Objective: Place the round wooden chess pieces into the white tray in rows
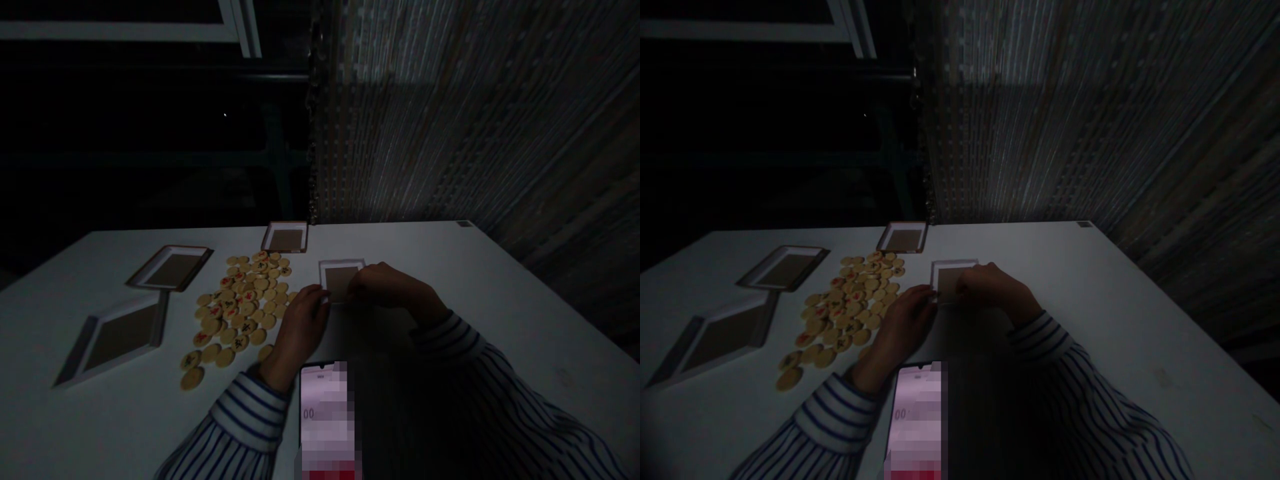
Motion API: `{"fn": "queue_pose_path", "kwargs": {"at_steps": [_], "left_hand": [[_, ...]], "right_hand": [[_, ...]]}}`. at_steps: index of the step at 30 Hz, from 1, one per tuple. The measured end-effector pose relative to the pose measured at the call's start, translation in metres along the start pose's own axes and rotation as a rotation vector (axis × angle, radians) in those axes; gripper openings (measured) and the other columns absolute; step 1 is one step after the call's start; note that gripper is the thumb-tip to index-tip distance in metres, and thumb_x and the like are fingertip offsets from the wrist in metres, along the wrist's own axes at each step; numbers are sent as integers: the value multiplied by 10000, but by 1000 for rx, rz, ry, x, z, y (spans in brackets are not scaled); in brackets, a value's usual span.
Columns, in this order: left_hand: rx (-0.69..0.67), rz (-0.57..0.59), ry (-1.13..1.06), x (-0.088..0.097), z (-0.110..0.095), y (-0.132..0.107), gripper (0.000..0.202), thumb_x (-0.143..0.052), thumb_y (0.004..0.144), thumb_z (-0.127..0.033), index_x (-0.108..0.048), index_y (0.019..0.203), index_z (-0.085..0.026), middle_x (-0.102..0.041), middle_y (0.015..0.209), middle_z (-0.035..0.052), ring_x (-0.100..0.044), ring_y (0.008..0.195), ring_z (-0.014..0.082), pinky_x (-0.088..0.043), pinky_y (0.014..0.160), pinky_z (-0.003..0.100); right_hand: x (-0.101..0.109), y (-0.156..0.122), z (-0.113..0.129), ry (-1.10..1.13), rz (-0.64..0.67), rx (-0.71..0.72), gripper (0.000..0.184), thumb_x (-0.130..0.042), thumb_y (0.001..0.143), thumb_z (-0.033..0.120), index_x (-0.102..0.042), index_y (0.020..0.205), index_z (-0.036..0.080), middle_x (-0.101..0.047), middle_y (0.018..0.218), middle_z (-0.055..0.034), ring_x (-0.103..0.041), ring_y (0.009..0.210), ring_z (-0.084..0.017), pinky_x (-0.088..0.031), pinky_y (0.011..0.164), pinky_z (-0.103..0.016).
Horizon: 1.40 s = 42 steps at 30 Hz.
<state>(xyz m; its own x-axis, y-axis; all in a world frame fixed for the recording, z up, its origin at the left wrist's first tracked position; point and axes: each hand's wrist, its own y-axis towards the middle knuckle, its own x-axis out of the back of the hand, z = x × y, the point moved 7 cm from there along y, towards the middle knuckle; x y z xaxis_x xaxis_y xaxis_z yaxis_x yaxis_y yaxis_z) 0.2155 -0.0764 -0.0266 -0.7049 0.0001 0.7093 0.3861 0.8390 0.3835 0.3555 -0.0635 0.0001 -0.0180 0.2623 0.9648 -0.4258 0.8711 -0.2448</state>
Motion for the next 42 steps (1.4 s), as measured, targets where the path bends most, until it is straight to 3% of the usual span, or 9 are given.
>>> {"fn": "queue_pose_path", "kwargs": {"at_steps": [17,29,42], "left_hand": [[-11,-1,-10,-1,1,0,232,-486,826,-186,-620,1014,-165,-610,1102,91,-572,1024,191,-464,924,367],[-22,-13,-3,-1,1,-1,233,-490,825,-189,-616,1020,-169,-611,1100,93,-571,1019,196,-466,915,376],[-5,3,-15,-1,2,0,243,-491,822,-183,-617,1028,-164,-607,1110,96,-566,1033,193,-457,932,374]], "right_hand": [[0,-1,-1,-1,-3,-12,235,-506,794,264,-690,937,234,-691,928,-64,-620,801,-203,-408,681,-316],[7,-5,-7,-23,-23,-55,202,-517,790,306,-697,840,230,-691,815,-43,-600,700,-156,-382,643,-278],[5,-4,-10,-30,-37,-42,219,-509,791,343,-692,848,237,-691,836,-49,-605,734,-184,-376,657,-310]]}}
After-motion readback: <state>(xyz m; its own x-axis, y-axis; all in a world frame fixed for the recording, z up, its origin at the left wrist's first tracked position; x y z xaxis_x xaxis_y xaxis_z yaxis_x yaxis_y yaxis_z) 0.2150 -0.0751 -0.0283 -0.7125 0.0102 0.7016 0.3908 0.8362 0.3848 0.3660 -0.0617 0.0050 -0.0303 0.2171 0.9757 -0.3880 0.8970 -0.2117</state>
